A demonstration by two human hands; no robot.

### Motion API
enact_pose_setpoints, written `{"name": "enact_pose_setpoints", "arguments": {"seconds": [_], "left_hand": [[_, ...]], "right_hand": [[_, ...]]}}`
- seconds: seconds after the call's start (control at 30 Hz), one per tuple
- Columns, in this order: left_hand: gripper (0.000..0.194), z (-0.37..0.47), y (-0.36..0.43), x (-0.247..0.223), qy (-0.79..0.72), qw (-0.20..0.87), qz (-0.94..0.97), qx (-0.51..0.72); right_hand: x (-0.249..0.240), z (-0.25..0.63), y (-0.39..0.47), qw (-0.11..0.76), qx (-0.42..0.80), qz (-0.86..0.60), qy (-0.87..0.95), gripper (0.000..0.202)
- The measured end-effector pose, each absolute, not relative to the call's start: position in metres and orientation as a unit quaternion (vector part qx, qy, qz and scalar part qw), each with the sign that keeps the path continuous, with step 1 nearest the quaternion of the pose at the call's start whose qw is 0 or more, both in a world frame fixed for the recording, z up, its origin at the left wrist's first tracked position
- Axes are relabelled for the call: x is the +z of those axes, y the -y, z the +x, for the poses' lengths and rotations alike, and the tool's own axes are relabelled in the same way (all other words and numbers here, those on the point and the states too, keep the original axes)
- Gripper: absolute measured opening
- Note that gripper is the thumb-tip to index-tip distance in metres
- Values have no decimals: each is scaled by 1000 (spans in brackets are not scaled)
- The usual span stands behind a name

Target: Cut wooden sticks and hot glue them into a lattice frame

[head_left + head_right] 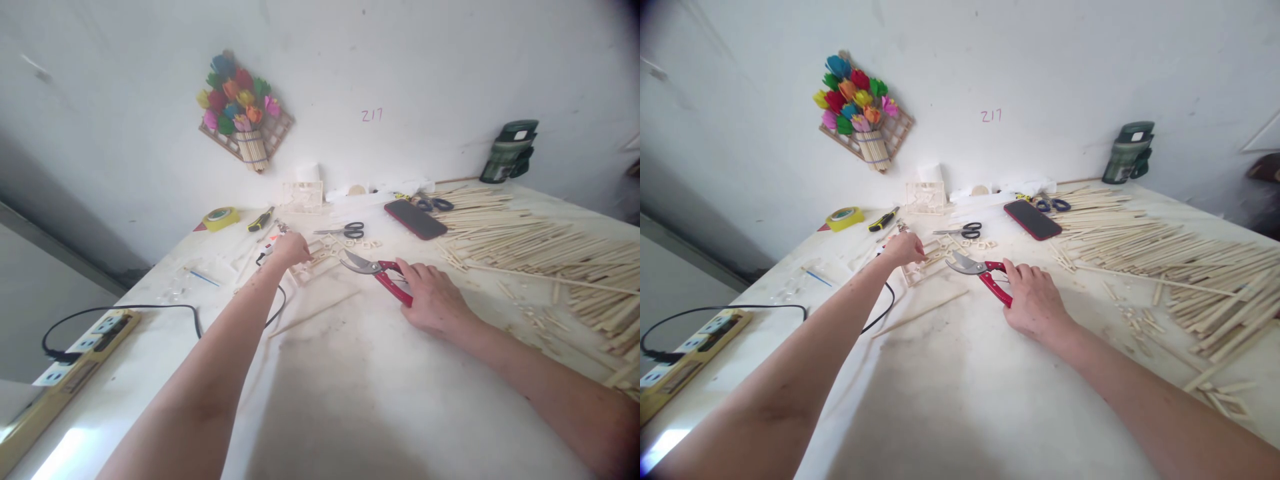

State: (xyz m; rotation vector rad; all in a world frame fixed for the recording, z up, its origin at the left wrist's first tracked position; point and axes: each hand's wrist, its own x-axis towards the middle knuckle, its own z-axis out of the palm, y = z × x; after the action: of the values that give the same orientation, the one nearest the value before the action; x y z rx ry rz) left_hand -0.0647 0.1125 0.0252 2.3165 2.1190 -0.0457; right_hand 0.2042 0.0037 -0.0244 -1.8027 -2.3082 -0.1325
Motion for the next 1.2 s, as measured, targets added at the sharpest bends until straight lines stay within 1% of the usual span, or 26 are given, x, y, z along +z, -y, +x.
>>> {"name": "enact_pose_setpoints", "arguments": {"seconds": [0.23,0.47,0.6,0.73,1.07,1.2], "left_hand": [[17,-66,-115,30,-674,19,738,-15],[29,-48,-110,37,-645,-37,763,22],[34,-39,-111,38,-640,-33,768,-8],[31,-38,-114,36,-649,-8,760,-37],[19,-40,-114,36,-684,60,727,-18],[18,-39,-116,36,-694,57,718,-27]], "right_hand": [[-23,204,-3,109,-40,-609,784,69],[-23,204,-3,111,-47,-607,785,69],[-24,205,-2,122,-53,-601,788,69],[-25,205,-3,127,-59,-597,790,68],[-26,206,-2,132,-69,-594,791,69],[-27,206,-3,134,-73,-592,791,70]]}}
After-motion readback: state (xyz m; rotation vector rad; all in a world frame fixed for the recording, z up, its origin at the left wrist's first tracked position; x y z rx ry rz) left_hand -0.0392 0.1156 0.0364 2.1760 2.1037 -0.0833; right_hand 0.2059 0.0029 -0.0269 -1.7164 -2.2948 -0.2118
